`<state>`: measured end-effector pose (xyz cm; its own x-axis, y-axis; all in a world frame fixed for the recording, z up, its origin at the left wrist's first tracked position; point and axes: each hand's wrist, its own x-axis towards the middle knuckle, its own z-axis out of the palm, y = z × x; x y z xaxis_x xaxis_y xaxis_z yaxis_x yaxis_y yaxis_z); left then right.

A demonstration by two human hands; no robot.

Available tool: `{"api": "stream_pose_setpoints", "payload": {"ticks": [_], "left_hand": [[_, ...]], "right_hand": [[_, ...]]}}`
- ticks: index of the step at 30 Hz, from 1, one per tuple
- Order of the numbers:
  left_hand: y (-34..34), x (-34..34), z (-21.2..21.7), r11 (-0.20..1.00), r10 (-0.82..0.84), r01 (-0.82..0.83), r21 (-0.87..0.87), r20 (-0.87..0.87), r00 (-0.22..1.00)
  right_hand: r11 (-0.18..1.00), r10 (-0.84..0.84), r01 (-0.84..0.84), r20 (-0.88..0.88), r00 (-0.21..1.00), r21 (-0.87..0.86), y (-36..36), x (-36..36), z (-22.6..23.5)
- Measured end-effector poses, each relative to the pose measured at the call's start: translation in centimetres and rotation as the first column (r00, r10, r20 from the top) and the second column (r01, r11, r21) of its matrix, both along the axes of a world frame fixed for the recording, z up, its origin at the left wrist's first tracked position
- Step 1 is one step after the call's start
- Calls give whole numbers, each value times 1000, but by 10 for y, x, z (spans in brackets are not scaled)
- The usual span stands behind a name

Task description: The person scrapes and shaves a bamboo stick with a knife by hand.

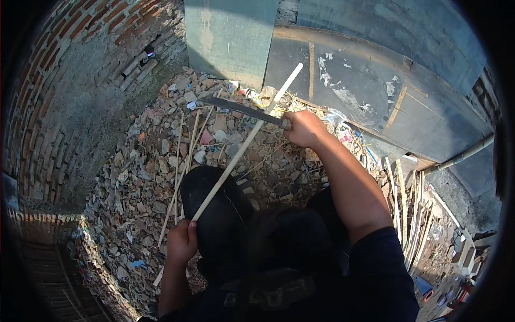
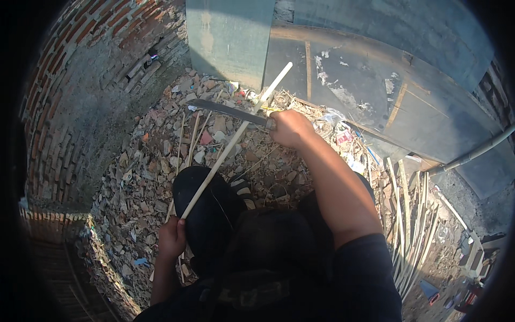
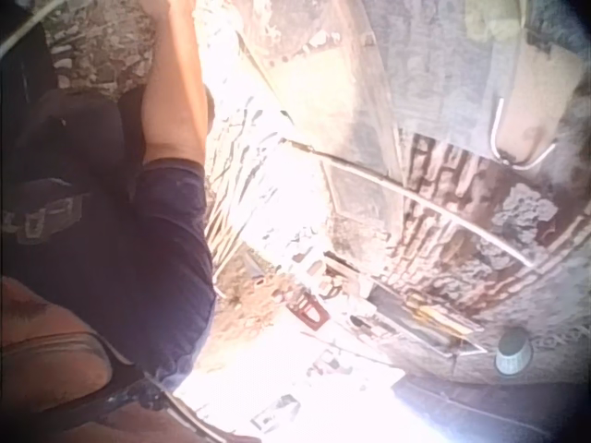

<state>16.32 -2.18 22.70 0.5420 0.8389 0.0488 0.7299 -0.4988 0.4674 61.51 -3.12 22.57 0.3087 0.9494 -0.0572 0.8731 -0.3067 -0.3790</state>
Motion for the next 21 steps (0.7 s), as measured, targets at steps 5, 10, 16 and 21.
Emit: {"api": "stream_pose_setpoints", "payload": {"ticks": [5, 10, 16, 21], "left_hand": [[0, -8, -8, 1000, 12, -11, -28, 53, 999], [5, 3, -5, 999, -35, 34, 24, 63, 997], [1, -5, -5, 999, 27, -24, -46, 67, 997], [3, 2, -7, 1000, -25, 24, 11, 86, 996]], "right_hand": [[983, 182, -177, 114, 977, -51, -4, -21, 32], [983, -178, 178, 10, 984, -42, -5, 31, -3], [994, 105, -105, 29, 994, 13, -4, -15, 34], [974, -206, 219, -162, 965, 63, -11, 43, 4]]}}
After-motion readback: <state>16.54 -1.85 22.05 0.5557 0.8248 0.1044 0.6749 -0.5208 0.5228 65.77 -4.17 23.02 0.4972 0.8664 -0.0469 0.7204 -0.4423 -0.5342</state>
